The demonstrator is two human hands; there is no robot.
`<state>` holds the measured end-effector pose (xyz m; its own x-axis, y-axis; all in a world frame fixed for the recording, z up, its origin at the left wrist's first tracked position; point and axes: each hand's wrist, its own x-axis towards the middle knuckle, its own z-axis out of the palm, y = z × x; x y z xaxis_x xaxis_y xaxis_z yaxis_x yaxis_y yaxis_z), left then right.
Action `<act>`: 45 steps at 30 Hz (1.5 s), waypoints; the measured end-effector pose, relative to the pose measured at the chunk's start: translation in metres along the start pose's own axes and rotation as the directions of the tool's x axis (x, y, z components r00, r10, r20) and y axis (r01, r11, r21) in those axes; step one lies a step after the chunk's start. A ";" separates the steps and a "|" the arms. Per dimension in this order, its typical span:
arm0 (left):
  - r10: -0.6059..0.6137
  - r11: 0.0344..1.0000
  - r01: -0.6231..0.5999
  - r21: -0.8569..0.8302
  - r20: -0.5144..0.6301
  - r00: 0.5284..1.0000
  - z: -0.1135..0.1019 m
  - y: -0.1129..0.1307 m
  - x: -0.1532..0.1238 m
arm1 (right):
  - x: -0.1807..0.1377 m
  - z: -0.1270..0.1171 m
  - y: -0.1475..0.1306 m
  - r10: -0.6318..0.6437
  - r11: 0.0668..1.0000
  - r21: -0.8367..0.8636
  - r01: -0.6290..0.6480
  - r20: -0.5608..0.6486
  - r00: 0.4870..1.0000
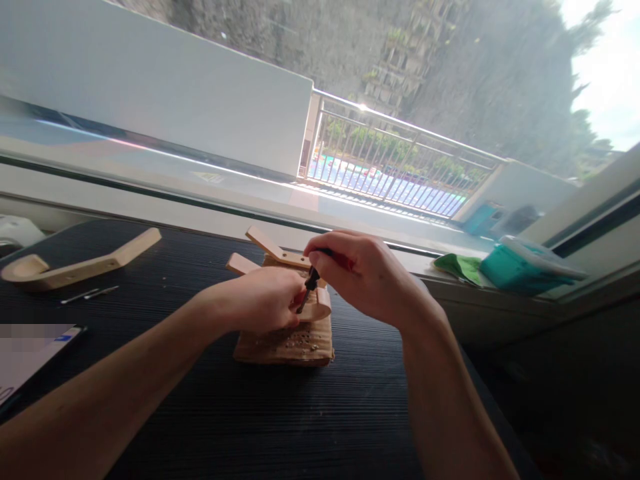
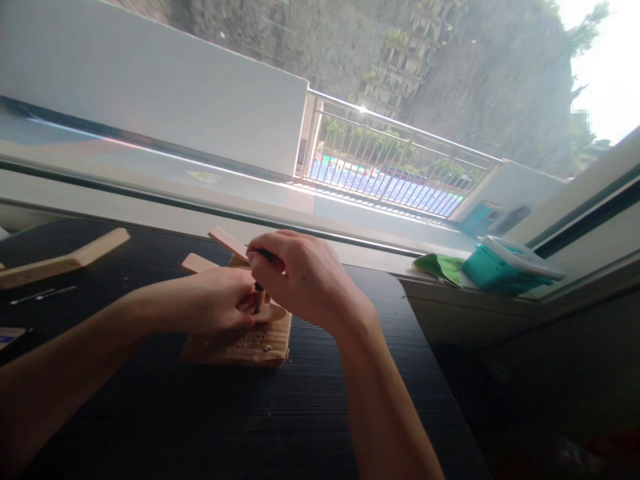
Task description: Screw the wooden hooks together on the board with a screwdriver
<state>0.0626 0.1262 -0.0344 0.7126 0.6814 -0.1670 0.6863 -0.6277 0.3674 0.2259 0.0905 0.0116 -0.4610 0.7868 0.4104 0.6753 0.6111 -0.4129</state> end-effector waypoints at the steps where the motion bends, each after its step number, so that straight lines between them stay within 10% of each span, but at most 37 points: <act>1: -0.004 1.000 0.004 0.006 -0.003 1.000 0.000 0.000 0.000 | 0.000 0.000 0.000 0.002 1.000 -0.006 -0.002 0.001 1.000; 45: -0.029 0.983 0.033 0.179 -0.021 0.999 -0.009 0.000 -0.012 | -0.006 -0.006 0.000 -0.023 1.000 -0.011 0.023 0.008 1.000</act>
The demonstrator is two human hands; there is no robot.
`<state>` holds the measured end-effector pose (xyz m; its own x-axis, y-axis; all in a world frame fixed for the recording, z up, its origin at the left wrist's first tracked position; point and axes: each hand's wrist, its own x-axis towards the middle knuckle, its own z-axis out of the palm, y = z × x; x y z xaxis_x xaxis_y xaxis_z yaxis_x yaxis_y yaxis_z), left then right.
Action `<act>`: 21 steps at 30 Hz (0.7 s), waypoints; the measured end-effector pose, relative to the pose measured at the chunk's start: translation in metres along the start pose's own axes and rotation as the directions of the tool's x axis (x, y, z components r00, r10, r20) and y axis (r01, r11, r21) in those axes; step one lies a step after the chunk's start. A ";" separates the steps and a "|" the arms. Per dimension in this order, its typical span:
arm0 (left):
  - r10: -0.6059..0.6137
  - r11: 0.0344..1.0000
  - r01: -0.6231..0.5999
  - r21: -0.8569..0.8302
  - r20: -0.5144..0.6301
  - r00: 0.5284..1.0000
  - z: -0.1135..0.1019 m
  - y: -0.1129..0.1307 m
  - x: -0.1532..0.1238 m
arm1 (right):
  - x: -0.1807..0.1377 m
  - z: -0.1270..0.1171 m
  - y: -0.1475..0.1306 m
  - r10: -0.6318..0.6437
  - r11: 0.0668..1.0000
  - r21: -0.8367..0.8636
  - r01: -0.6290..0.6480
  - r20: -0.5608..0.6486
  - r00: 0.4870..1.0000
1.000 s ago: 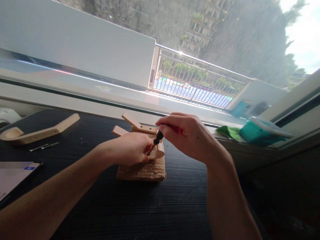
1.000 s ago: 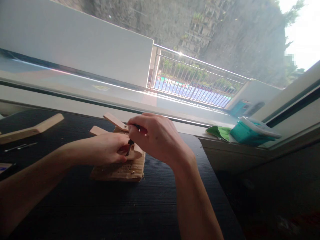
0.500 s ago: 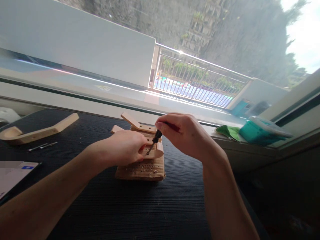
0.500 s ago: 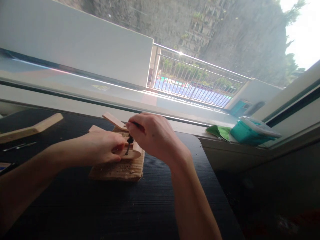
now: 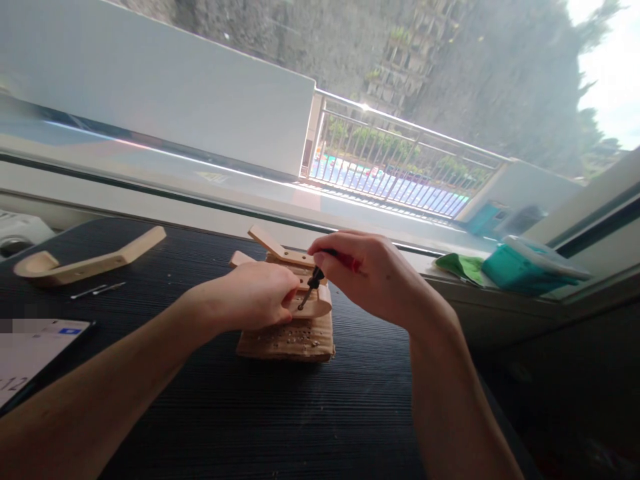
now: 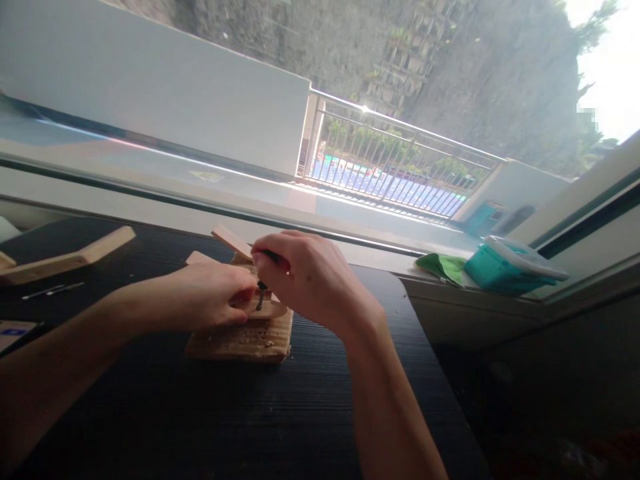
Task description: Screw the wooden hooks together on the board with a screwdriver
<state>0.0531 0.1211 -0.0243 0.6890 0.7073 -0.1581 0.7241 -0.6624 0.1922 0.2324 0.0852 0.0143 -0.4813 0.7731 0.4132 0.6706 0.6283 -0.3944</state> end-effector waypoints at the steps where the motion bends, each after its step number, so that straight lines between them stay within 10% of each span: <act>1: -0.001 1.000 0.001 -0.003 -0.003 1.000 0.001 -0.001 0.000 | 0.001 0.001 -0.001 0.002 1.000 0.006 -0.002 0.004 1.000; 21: -0.015 1.000 0.015 -0.017 0.003 1.000 0.001 0.000 0.000 | 0.000 0.001 0.000 0.050 0.996 -0.072 -0.054 -0.048 0.998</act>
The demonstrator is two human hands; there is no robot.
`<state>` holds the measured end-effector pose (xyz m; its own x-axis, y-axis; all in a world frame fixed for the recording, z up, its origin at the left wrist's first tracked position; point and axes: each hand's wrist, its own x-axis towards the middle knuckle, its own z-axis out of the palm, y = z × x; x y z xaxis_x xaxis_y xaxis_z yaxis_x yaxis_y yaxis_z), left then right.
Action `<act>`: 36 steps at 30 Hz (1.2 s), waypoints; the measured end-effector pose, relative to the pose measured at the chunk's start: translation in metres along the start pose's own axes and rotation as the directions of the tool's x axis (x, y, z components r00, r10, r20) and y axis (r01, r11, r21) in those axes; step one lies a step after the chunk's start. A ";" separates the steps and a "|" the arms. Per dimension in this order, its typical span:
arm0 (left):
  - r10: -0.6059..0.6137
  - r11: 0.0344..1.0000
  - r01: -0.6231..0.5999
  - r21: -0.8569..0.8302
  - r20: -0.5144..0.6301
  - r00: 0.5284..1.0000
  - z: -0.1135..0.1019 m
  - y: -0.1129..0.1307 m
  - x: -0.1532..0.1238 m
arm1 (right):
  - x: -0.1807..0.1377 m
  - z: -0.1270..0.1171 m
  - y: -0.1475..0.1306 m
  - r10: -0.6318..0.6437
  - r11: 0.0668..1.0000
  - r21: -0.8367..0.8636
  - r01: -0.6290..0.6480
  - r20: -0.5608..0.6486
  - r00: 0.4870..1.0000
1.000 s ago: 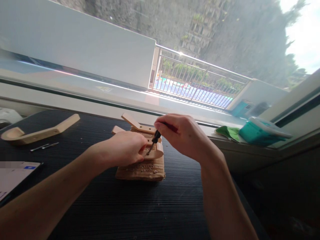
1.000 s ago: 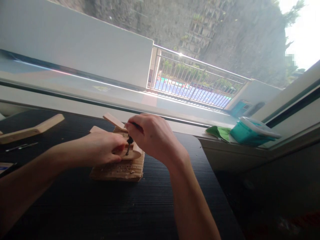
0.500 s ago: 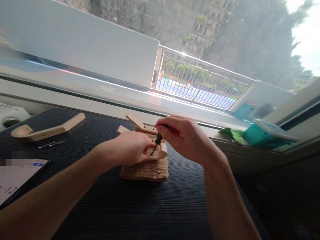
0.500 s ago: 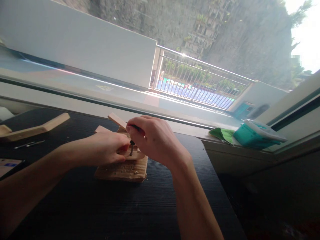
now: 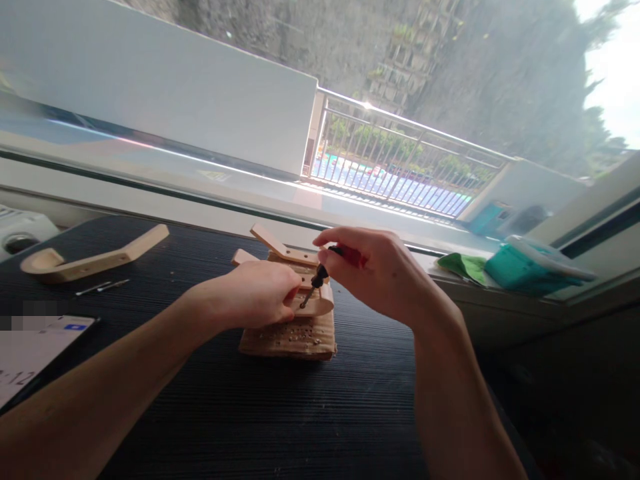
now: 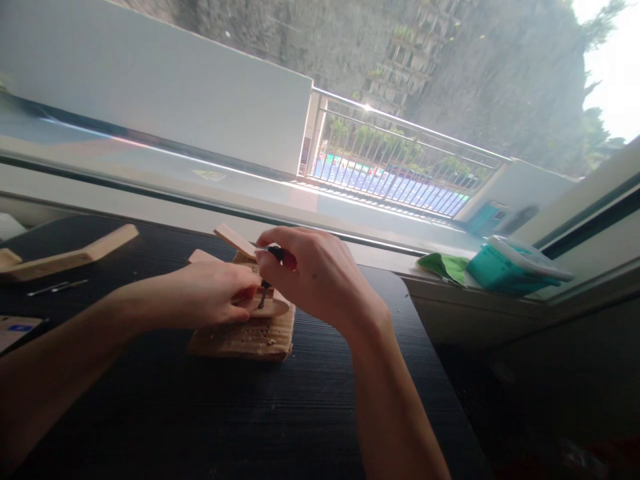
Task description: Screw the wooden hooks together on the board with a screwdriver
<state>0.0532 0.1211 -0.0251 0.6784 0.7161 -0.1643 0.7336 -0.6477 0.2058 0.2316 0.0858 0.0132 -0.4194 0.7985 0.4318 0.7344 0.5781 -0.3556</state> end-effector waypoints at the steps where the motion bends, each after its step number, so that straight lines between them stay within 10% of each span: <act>1: 0.000 1.000 0.000 0.005 -0.002 1.000 0.000 0.000 0.000 | 0.000 0.000 0.000 -0.015 1.000 0.003 0.015 0.007 1.000; 36: 0.012 1.000 -0.012 -0.019 -0.012 1.000 0.002 0.001 -0.002 | 0.002 0.005 0.006 -0.018 0.995 0.099 0.016 0.019 1.000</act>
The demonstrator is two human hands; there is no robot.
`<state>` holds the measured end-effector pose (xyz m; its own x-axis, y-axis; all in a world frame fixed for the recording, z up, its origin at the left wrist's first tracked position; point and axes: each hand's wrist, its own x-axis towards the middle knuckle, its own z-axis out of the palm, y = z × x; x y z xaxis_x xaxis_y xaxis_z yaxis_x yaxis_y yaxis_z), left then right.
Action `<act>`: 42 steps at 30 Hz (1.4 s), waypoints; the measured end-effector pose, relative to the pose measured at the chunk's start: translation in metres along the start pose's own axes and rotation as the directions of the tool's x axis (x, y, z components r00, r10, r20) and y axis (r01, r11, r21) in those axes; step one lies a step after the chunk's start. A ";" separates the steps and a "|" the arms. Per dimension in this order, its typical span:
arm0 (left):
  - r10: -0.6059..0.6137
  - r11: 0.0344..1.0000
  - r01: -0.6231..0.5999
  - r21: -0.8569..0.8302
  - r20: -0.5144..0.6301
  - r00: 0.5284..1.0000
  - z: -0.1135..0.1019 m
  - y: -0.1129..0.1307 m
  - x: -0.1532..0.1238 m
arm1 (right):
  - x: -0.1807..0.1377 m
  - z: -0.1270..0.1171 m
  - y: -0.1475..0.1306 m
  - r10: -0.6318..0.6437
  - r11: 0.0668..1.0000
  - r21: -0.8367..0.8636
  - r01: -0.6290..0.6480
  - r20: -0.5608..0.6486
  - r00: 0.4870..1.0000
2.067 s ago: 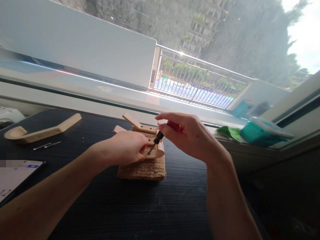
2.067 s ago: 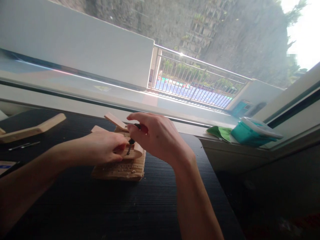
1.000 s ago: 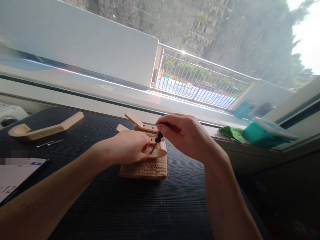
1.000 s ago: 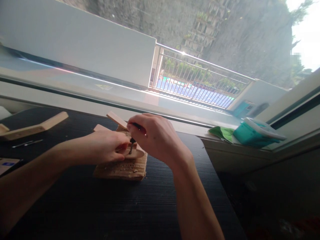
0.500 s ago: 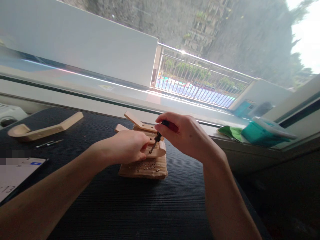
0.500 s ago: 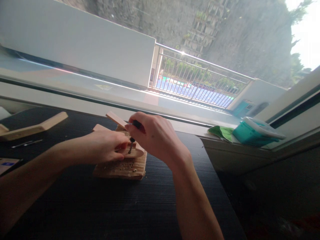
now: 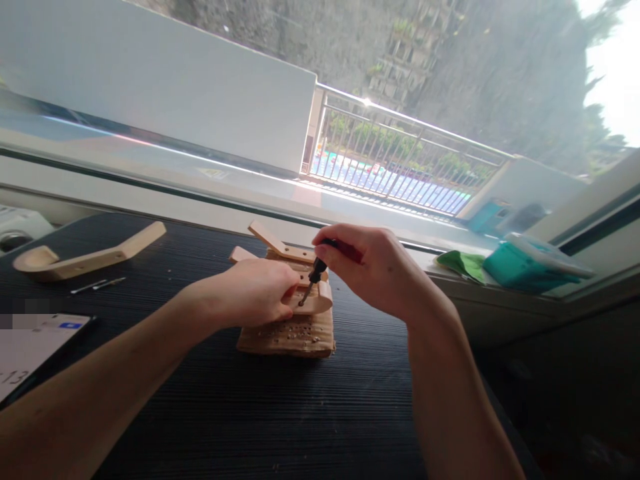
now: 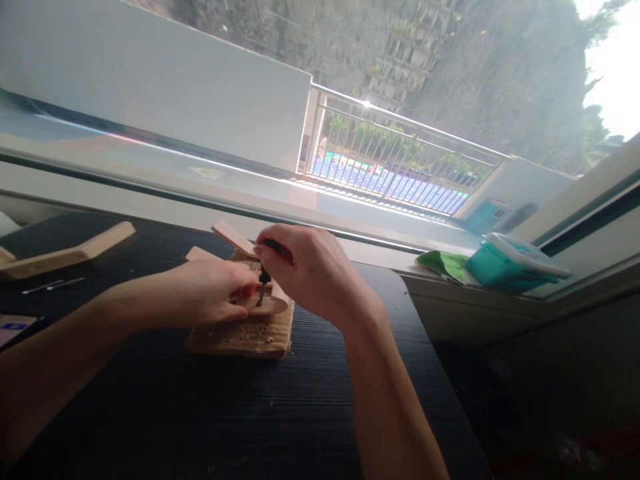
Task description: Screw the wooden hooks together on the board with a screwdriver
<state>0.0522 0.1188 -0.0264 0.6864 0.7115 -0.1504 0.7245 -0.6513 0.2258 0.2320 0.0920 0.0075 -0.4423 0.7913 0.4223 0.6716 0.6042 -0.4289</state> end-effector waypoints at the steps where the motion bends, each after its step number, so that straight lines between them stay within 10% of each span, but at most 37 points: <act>1: -0.001 1.000 0.001 0.000 -0.002 1.000 0.000 0.000 0.000 | 0.000 0.000 0.000 0.009 1.000 0.001 -0.009 0.001 1.000; 42: 0.026 1.000 -0.026 0.005 -0.017 1.000 0.000 -0.001 0.001 | -0.005 -0.004 -0.005 0.029 0.999 -0.021 -0.029 0.026 0.999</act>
<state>0.0518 0.1200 -0.0271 0.7038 0.6987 -0.1285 0.7069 -0.6708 0.2243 0.2335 0.0850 0.0112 -0.4376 0.8108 0.3888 0.6963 0.5791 -0.4240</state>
